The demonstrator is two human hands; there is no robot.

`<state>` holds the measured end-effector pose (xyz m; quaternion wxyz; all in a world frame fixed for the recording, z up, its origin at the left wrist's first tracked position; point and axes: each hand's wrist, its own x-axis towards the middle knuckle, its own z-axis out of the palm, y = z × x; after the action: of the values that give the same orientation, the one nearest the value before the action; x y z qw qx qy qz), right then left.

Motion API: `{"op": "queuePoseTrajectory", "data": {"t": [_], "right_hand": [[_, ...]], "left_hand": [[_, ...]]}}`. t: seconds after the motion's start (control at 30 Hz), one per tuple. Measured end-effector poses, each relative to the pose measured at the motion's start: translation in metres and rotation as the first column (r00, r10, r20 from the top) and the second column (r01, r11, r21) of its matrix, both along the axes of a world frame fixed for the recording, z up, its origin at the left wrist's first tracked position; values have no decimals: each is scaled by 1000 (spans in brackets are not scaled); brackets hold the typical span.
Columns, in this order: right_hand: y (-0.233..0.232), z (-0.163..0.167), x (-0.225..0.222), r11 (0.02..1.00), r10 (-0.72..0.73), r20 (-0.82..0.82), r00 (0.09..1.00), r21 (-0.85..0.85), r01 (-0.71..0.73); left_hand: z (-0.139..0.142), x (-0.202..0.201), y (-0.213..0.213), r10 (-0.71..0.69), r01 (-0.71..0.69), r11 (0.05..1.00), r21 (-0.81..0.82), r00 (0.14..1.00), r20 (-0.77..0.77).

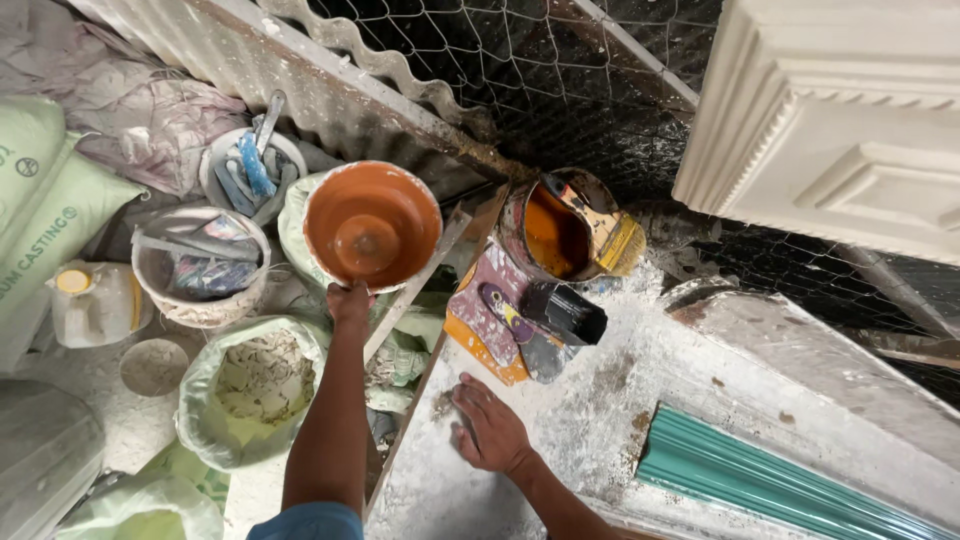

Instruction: The person scrapes a white powdery residue from a long metal workbench using a yellow plastic scraper. They then place two long decorative molding strips on the bench and apply a liquid coating to them with a brush. Finally, they fill a small pink cup with water from a tap.

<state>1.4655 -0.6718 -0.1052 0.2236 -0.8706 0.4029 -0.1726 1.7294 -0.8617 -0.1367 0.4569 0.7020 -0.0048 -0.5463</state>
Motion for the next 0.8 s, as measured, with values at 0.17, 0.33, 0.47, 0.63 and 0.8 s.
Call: {"op": "queuePoseTrajectory", "data": {"t": [0.17,0.33,0.47,0.63,0.8], "right_hand": [[-1,-6,-1,1000,-16,38,999,27,15],[3,13,-16,999,-39,88,995,-19,41],[16,29,-6,978,-93,20,995,-184,95],[30,19,67,996,-39,57,998,-75,44],[40,19,87,988,-73,369,926,156,16]], "left_hand": [[3,13,54,-14,12,981,-195,1000,-9],[11,37,126,34,-31,958,-285,999,5],[26,58,185,68,-57,953,-296,997,25],[57,70,237,148,-118,936,-330,987,67],[79,72,257,210,-163,890,-427,976,65]]}}
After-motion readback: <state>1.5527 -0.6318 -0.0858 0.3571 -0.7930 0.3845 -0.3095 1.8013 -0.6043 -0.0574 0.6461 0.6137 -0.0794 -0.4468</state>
